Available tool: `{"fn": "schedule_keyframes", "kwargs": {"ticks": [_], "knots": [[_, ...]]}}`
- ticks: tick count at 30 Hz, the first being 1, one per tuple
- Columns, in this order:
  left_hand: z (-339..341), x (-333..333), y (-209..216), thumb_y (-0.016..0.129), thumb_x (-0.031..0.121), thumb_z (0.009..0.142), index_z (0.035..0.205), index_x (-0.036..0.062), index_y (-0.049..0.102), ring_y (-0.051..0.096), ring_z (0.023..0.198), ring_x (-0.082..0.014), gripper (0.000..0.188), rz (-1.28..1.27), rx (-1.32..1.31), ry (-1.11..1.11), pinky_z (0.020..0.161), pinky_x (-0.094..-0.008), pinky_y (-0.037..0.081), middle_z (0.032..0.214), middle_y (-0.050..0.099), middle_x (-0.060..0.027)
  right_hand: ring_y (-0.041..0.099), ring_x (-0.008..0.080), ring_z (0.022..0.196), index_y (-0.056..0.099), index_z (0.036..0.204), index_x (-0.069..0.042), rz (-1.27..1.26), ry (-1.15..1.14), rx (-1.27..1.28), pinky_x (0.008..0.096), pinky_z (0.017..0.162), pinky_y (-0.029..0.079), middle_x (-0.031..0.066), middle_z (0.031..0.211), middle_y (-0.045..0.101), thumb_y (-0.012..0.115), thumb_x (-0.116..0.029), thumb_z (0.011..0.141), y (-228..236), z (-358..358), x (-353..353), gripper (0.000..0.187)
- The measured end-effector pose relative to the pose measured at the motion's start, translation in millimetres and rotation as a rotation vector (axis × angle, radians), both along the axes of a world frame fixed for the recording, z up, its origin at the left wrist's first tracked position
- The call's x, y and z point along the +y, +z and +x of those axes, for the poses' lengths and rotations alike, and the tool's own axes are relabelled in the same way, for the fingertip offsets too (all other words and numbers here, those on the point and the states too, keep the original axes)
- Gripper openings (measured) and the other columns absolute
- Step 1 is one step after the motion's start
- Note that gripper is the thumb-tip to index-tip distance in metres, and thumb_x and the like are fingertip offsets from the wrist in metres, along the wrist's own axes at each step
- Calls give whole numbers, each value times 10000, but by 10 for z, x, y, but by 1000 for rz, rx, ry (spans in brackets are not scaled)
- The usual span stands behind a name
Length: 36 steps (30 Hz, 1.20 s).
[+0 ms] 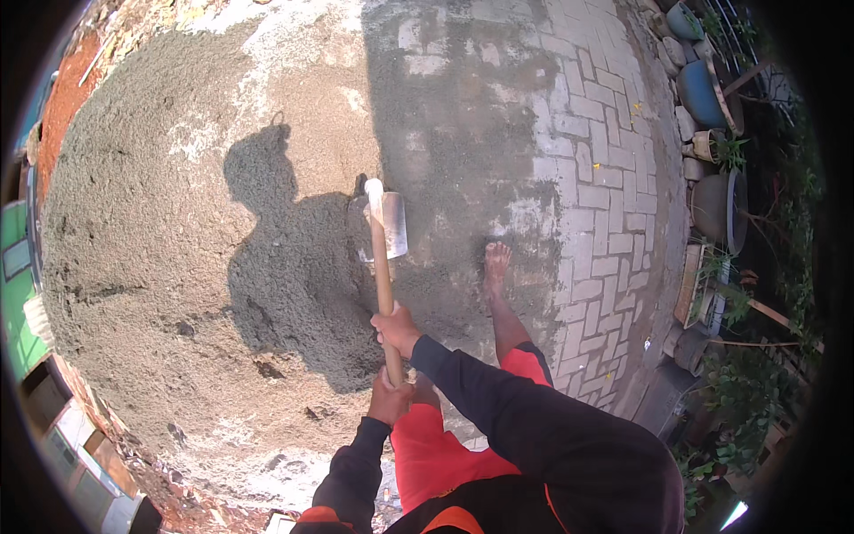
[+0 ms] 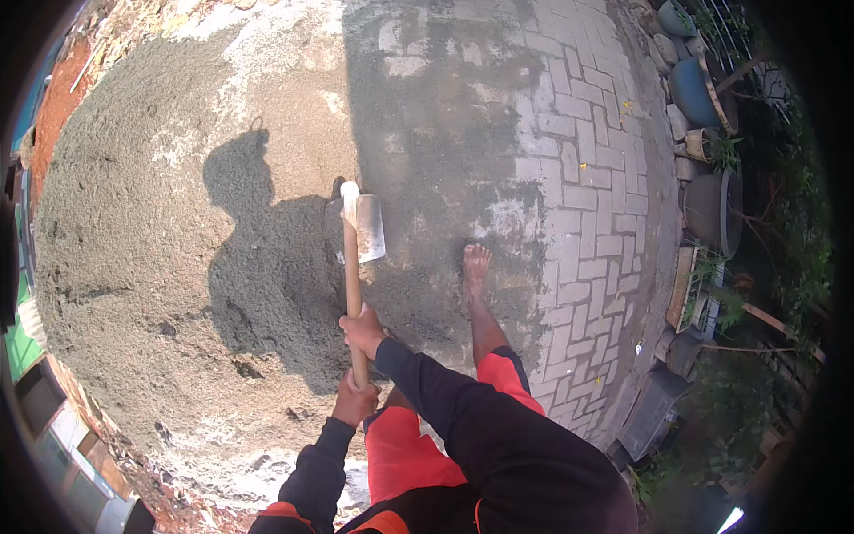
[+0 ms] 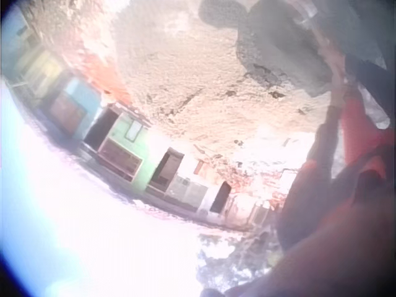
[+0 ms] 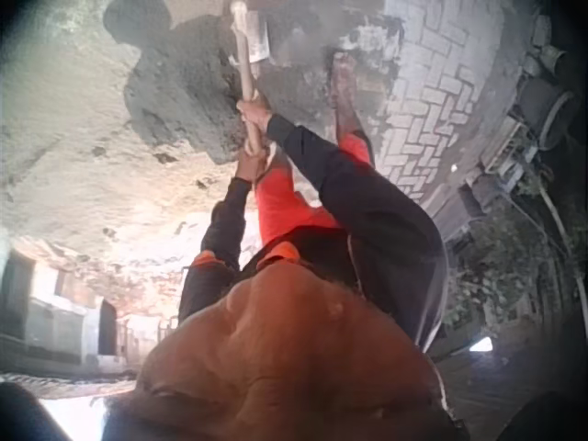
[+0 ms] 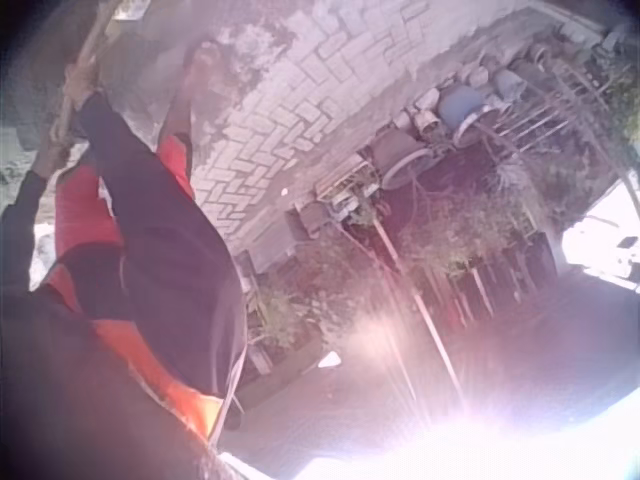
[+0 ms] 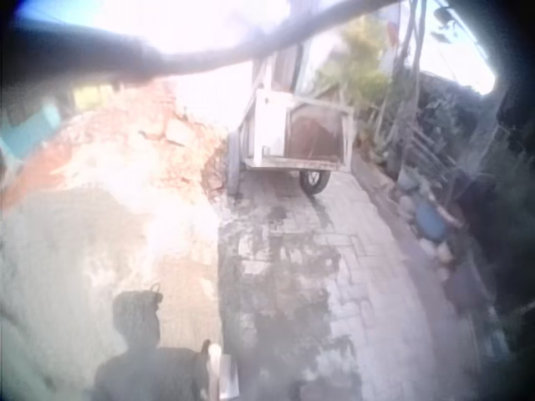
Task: The person mixes a pile of sand and cement on a paved outdoor area using a hoe, repeatedly turning the dry mixture over.
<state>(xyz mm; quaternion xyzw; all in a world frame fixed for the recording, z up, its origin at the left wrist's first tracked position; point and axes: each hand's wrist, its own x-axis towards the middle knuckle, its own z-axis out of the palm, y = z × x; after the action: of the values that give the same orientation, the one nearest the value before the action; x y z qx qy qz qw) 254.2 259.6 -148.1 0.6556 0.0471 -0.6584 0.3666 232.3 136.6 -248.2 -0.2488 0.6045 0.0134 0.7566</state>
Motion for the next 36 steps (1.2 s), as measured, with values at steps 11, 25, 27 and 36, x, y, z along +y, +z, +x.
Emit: {"fn": "schedule_keyframes", "kwargs": {"ticks": [11,25,27,36], "knots": [[-1461,-1906,-108,646,86,734,986,17,486,530,495,-128,307,1,117,61,443,-294,427,670,523,-30,518,142,450,467,1006,-11,-125,19,132,304,378,415,42,661,529,646,-87,796,99,-1403,-2052,287],[-1161,-4807,-1325,640,111,773,888,24,512,524,452,-166,193,-185,467,22,379,-335,415,651,541,-61,535,198,527,582,825,-14,-170,118,281,357,501,456,64,636,548,640,-70,773,-1164,-1793,-5163,96],[-942,-4561,-1226,638,113,770,885,20,514,524,453,-165,193,-152,521,156,376,-333,410,655,545,-62,534,199,518,579,797,-19,-158,141,302,351,491,459,66,620,542,625,-45,769,-1238,-1496,-4819,60],[1007,-2954,-674,633,110,780,900,9,506,514,438,-146,202,-65,235,149,375,-308,397,646,526,-52,523,184,508,539,803,-38,52,97,94,337,472,461,42,632,491,623,-54,804,-868,733,-3104,85]]}}
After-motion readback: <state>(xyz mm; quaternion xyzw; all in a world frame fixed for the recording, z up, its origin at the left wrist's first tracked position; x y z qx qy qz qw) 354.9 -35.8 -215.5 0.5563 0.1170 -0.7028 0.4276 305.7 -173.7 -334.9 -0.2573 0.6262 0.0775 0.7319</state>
